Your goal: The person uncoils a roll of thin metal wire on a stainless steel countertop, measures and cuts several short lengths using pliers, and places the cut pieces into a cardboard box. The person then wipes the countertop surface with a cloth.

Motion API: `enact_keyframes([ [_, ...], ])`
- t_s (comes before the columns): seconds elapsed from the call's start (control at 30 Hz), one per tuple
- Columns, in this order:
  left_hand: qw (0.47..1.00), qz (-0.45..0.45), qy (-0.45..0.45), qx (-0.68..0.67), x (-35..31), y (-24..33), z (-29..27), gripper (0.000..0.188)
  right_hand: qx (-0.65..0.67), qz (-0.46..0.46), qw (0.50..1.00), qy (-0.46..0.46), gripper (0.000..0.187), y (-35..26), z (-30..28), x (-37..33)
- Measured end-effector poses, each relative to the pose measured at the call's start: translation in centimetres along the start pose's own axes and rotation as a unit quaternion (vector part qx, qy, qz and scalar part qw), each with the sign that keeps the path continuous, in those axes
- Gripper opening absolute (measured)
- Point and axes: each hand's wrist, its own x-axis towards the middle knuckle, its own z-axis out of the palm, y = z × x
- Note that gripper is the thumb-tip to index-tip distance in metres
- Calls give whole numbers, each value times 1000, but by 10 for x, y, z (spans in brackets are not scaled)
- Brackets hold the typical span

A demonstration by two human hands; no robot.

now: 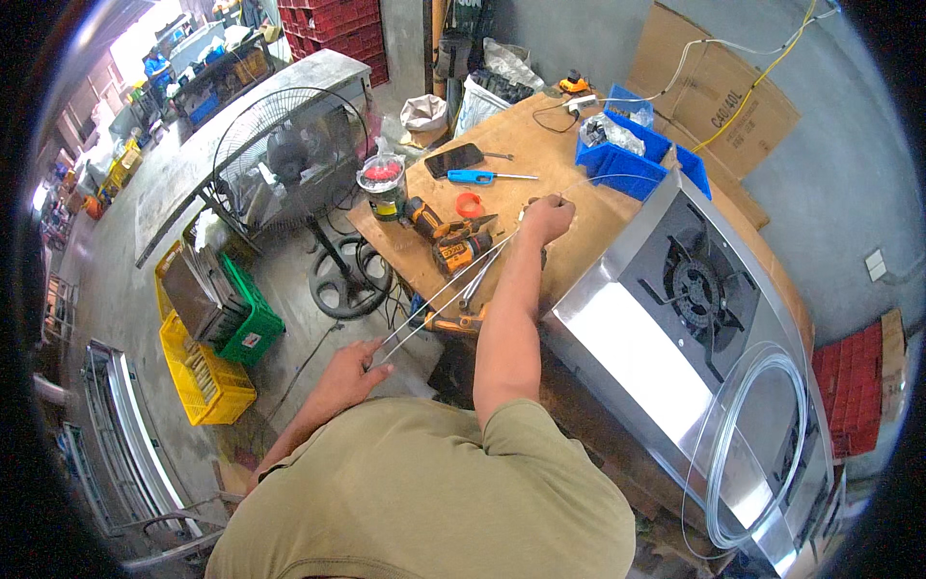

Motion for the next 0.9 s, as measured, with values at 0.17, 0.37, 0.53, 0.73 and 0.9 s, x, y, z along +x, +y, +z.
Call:
enact_keyframes([
  [0.17, 999, 13, 27, 23, 2, -9, -2, 49, 86, 65, 994, -34, 21, -4, 2, -5],
  [0.37, 991, 89, 51, 83, 4, -28, 6, 44, 181, 139, 970, -85, 20, 4, 3, -10],
  [0.53, 997, 46, 26, 60, 1, -28, 2, 47, 210, 186, 951, -132, 27, 5, 0, -21],
  [0.73, 997, 44, 39, 45, 6, -28, -1, 50, 236, 216, 923, -212, 30, 22, -1, -46],
  [0.9, 998, 38, 25, 36, 5, -40, -4, 48, 236, 208, 925, -213, 29, 29, -11, -53],
])
